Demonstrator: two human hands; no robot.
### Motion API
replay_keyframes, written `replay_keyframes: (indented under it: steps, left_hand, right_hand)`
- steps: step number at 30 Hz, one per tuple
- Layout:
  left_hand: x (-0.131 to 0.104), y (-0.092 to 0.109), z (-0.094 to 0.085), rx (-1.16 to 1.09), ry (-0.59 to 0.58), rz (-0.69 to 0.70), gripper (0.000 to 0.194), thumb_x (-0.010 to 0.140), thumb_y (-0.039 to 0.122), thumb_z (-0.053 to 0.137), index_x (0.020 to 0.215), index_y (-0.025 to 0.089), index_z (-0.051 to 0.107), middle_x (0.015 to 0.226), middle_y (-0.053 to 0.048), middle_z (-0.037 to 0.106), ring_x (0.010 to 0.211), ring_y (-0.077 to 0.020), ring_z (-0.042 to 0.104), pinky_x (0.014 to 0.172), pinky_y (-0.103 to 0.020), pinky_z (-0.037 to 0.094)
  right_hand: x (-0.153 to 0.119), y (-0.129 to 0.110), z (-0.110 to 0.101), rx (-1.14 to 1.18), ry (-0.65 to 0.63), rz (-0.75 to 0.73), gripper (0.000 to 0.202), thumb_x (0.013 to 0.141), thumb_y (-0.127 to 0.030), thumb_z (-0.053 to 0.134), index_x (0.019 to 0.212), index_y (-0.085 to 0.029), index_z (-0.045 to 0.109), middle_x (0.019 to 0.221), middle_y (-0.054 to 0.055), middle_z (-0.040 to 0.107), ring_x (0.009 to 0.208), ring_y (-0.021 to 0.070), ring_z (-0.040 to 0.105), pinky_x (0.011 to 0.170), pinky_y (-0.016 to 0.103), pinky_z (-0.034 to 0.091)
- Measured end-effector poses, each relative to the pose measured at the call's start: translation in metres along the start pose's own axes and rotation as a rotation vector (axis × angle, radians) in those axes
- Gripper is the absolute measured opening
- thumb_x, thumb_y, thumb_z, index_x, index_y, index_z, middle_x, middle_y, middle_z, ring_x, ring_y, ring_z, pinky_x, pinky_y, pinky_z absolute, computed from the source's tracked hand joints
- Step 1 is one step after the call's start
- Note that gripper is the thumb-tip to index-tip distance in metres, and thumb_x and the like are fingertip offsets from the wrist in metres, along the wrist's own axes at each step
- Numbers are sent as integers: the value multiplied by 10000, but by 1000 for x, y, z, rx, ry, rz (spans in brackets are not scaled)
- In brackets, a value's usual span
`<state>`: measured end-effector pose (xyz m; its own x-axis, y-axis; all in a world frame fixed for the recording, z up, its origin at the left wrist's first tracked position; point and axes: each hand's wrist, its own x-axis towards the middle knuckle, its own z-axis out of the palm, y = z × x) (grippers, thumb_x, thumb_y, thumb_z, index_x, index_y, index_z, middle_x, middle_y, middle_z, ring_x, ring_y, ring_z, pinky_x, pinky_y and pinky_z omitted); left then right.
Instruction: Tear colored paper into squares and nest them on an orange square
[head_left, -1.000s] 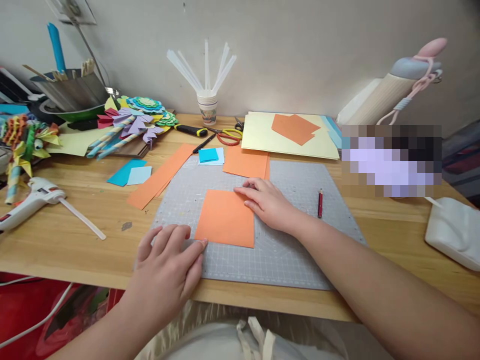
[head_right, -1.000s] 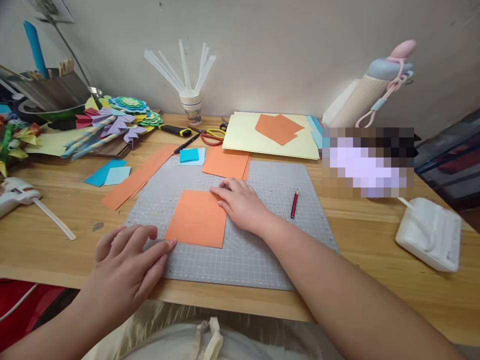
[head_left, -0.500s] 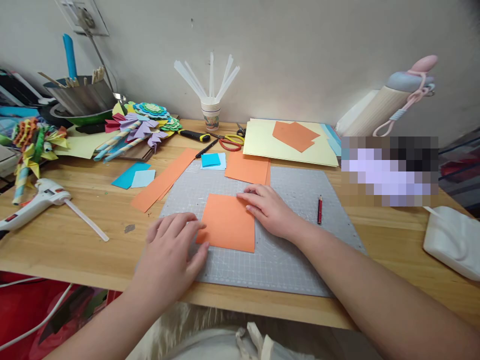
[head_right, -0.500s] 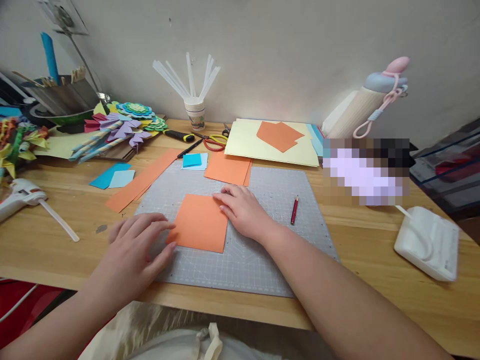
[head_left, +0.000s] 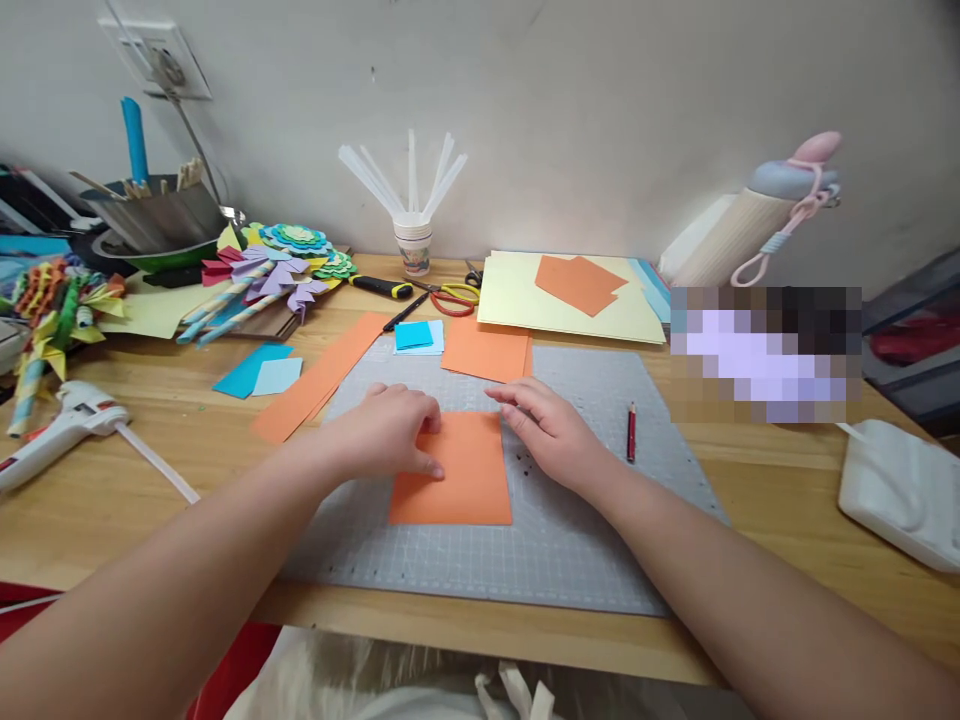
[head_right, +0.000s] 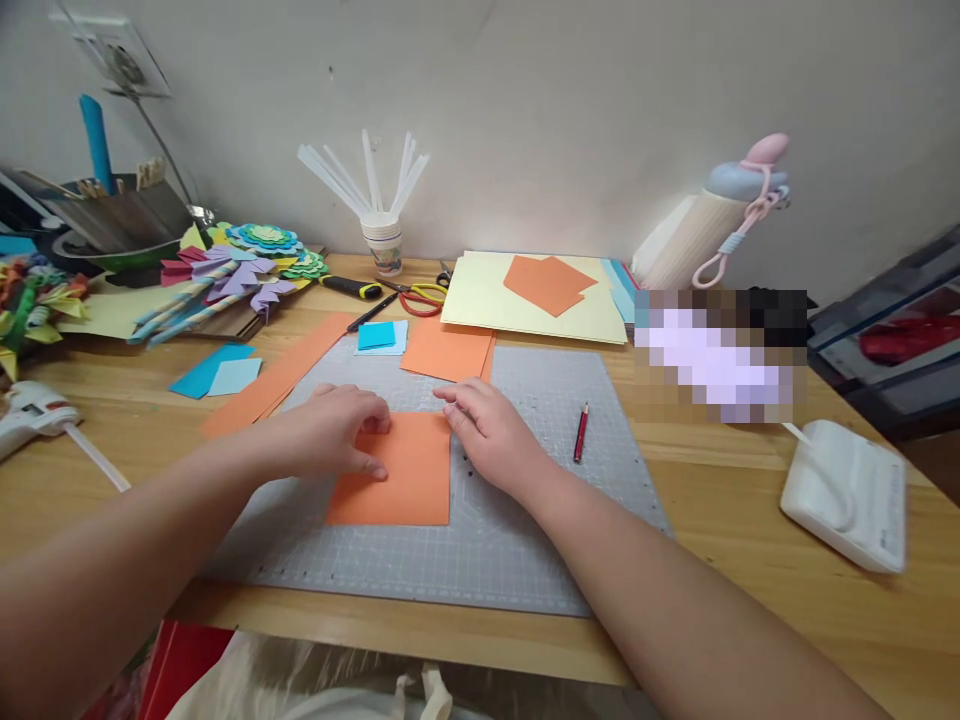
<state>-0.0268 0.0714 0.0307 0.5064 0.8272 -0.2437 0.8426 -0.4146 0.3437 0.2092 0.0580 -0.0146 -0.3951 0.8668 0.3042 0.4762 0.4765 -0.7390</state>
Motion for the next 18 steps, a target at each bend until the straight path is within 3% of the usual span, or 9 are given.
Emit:
replay_keyframes:
  steps: [4,6,8,10,12,13,15,18]
  left_hand:
    - [-8,5,-7,-86,-65,24,256,656,444,713,703,214,611,847,-24,623,841,-219,540,785,-331,389]
    - [-18,8,-15,-155,-102,27,216,755,430,625,721,219,593,754,4,598,730,-176,529,677,-282,401]
    - [-28,10,-20,-370,-61,3,220,821,441,562,788,225,593,733,18,588,675,-150,525,612,-249,411]
    - [-38,9,-18,-832,171,-126,219,796,428,623,850,216,613,755,13,609,656,-132,541,571,-222,428]
    - [-45,8,-7,-1262,493,-329,211,741,366,703,836,194,626,702,20,606,543,-87,501,468,-179,389]
    - [-48,9,2,-1357,591,-395,188,749,349,692,816,191,614,663,34,584,473,-60,452,414,-162,353]
    - [-54,16,21,-1467,689,-459,135,788,315,634,804,198,570,671,50,568,413,-28,410,372,-142,340]
    - [-61,39,43,-1627,706,-536,145,806,211,568,951,209,563,823,10,634,564,-69,607,485,-157,500]
  right_hand:
    - [1,-1,1,61,13,26,266,948,-259,438,1126,-207,629,1075,76,643,1037,193,592,917,383,462]
    - [2,0,1,124,85,71,262,954,-300,436,1096,-215,639,1056,68,649,1024,192,600,915,382,467]
    - [4,1,-1,178,216,120,258,954,-329,434,1051,-219,647,1035,62,650,1009,192,604,919,389,468]
    - [5,0,-4,176,345,146,232,945,-314,443,1003,-218,646,1028,62,639,1005,196,597,926,399,465]
    - [3,-6,-6,115,416,122,199,934,-273,449,985,-221,635,1036,67,618,1017,204,581,925,405,464]
    - [0,-11,-6,70,428,94,193,930,-256,448,994,-227,628,1049,72,604,1029,210,572,923,409,466]
    - [-8,-24,-3,-27,388,-4,214,926,-229,443,1064,-247,605,1099,85,578,1073,227,554,938,427,461]
    - [-23,-45,8,-165,161,-208,390,908,-175,446,1281,-271,509,1261,107,525,1191,247,498,1010,452,419]
